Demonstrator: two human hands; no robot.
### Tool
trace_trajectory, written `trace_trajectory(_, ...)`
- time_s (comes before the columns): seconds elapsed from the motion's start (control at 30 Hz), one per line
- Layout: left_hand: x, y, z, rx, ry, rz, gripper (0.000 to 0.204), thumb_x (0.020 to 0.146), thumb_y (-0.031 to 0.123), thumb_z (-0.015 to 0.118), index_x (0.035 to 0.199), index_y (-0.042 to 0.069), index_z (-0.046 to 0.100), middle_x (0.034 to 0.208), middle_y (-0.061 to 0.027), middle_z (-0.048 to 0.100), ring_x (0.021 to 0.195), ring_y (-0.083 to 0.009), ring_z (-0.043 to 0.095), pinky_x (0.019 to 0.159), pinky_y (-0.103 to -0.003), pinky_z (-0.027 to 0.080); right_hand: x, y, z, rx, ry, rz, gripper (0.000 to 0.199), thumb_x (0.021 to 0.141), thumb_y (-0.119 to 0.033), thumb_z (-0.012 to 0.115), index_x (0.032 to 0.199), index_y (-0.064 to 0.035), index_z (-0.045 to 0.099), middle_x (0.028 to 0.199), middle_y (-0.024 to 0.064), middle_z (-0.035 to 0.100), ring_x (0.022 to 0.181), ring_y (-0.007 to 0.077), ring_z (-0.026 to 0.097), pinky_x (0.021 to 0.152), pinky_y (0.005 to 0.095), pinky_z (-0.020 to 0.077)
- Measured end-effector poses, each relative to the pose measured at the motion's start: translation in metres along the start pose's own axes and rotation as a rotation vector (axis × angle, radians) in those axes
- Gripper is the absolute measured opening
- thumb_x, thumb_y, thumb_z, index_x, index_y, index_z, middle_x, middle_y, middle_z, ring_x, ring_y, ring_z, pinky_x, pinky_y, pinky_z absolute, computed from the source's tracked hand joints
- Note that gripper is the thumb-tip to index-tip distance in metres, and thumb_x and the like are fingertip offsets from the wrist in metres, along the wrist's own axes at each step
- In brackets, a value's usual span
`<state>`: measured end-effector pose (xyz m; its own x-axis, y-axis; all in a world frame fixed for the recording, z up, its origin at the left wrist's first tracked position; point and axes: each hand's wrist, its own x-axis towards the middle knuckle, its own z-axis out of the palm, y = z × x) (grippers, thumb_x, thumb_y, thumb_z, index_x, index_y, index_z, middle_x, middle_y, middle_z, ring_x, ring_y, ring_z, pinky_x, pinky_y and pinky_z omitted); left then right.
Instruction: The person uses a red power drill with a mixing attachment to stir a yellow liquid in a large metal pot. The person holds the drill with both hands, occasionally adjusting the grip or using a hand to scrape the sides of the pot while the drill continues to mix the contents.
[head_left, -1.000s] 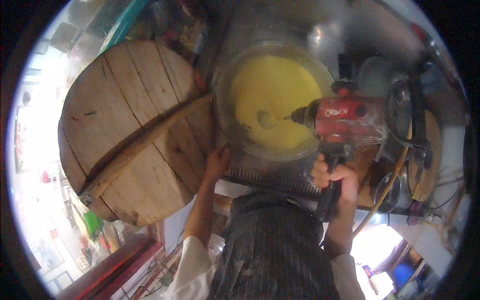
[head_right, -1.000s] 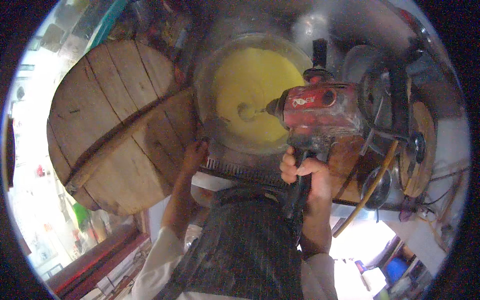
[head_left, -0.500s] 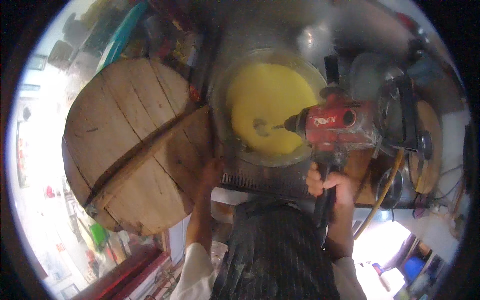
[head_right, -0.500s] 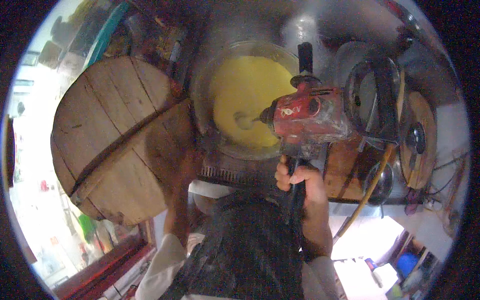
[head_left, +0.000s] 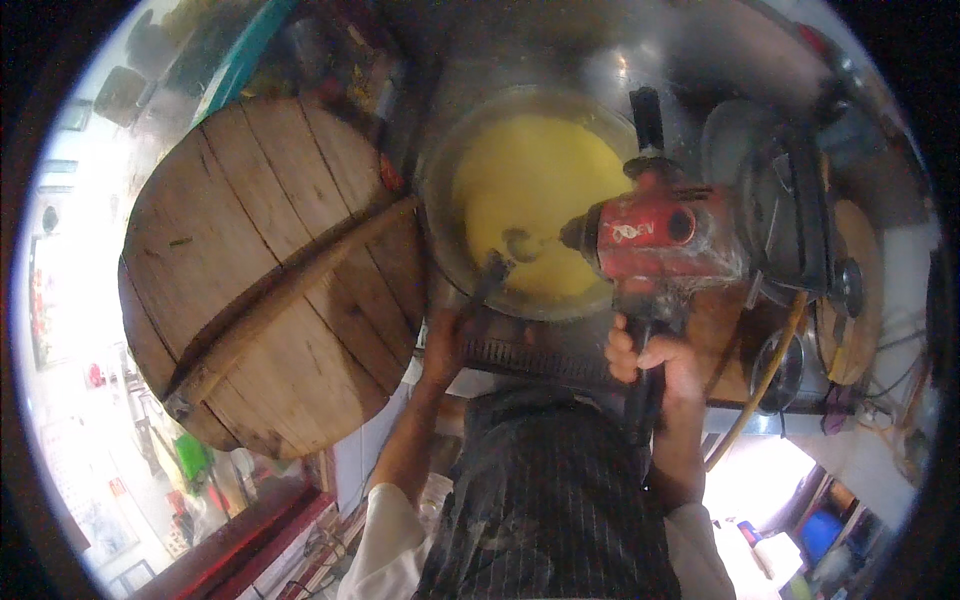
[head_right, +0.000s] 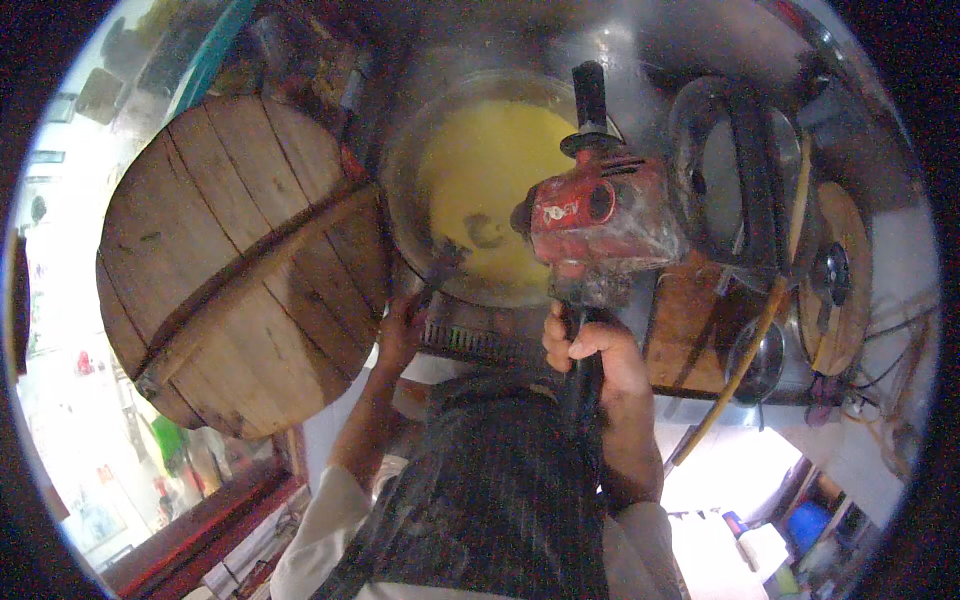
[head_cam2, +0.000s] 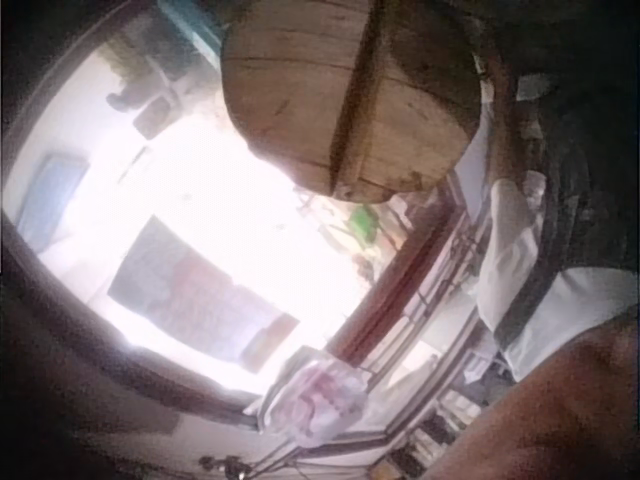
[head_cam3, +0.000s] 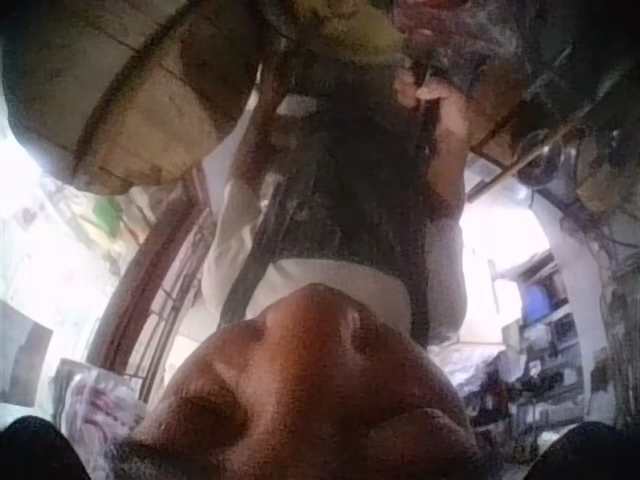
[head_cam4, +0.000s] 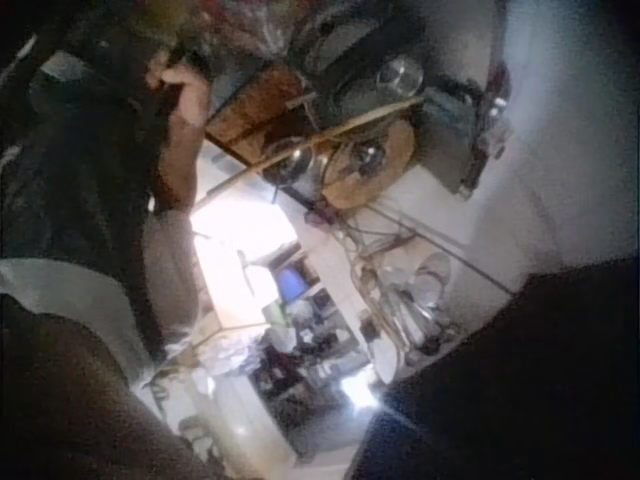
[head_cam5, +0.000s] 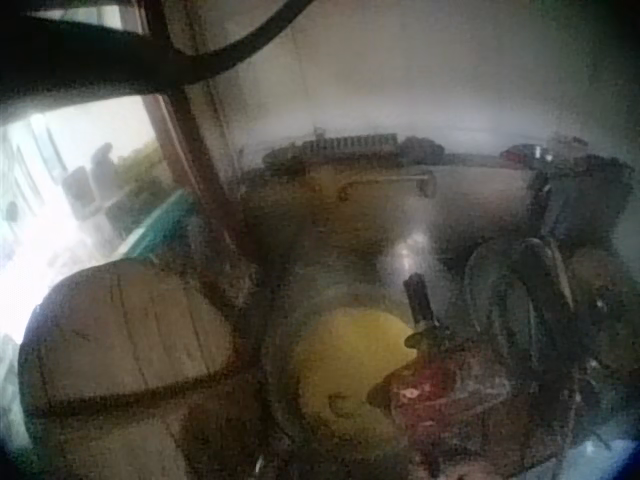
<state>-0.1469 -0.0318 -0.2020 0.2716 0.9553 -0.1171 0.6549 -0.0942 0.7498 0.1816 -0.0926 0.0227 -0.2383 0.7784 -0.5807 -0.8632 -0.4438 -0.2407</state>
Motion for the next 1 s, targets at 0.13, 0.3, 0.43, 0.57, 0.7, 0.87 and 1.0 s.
trace_trajectory(0.13,0.002,-0.019,0.013,-0.449,-0.047,-0.477,0.027,0.087,0.025,0.052,0.097,0.0,0.057,0.086,-0.0131,0.06,0.077,-0.0236,0.058,0.065,-0.036,0.045,0.003,0.002,0.0,-0.039,0.008,-0.004,0.044,0.052,-0.003,0.053,0.097,0.0003,0.049,0.075,0.007,0.05,0.062,0.017,0.047,0.056,0.0265,0.0389)
trace_trajectory(0.3,-0.02,0.018,-0.035,-0.353,-0.109,-0.716,0.027,0.087,0.025,0.054,0.096,0.0,0.057,0.081,-0.0102,0.061,0.074,-0.0187,0.057,0.064,-0.033,0.045,0.0,-0.001,-0.002,-0.092,-0.027,-0.013,0.045,0.052,-0.004,0.054,0.096,-0.0001,0.048,0.074,0.007,0.05,0.061,0.0168,0.047,0.056,0.0267,0.0387)
trace_trajectory(0.43,-0.024,0.005,-0.056,-0.282,0.015,-0.432,0.023,0.087,0.019,0.052,0.103,0.002,0.055,0.084,-0.0116,0.061,0.077,-0.0216,0.057,0.067,-0.035,0.045,0.001,0.0,-0.003,-0.05,-0.013,-0.018,0.045,0.052,-0.003,0.054,0.096,-0.0002,0.048,0.074,0.0068,0.05,0.061,0.0166,0.046,0.055,0.0268,0.0386)
trace_trajectory(0.57,0.01,0.056,-0.066,0.074,0.141,0.024,0.028,0.08,0.009,0.054,0.108,0.006,0.052,0.09,-0.0139,0.058,0.079,-0.0282,0.056,0.068,-0.038,0.045,0.002,0.002,-0.011,0.003,-0.008,-0.03,0.045,0.052,-0.003,0.054,0.096,-0.0004,0.048,0.074,0.0069,0.05,0.061,0.0164,0.045,0.054,0.0267,0.0386)
trace_trajectory(0.7,0.008,0.097,-0.017,0.606,0.05,0.234,0.037,0.069,0.008,0.057,0.106,0.009,0.052,0.095,-0.0138,0.052,0.083,-0.0311,0.053,0.07,-0.04,0.046,0.004,0.0,-0.005,-0.027,-0.011,-0.006,0.045,0.052,-0.003,0.055,0.097,-0.0004,0.048,0.074,0.0072,0.05,0.061,0.0165,0.045,0.054,0.0263,0.0388)
trace_trajectory(0.87,-0.037,0.079,0.015,0.752,-0.221,0.389,0.031,0.072,0.008,0.053,0.102,0.011,0.052,0.096,-0.0113,0.051,0.086,-0.0296,0.053,0.068,-0.039,0.048,0.001,-0.001,-0.007,-0.05,-0.023,0.02,0.047,0.052,-0.004,0.054,0.098,-0.0003,0.048,0.074,0.0073,0.05,0.06,0.0169,0.046,0.055,0.0269,0.0388)
trace_trajectory(1.0,-0.049,0.095,-0.029,0.675,-0.239,0.382,0.026,0.074,0.009,0.052,0.099,0.01,0.053,0.094,-0.011,0.054,0.085,-0.0311,0.055,0.067,-0.041,0.049,0.003,0.0,-0.011,-0.044,0.004,-0.019,0.047,0.052,-0.005,0.054,0.098,-0.0002,0.048,0.074,0.0076,0.05,0.059,0.0173,0.046,0.055,0.0273,0.039)
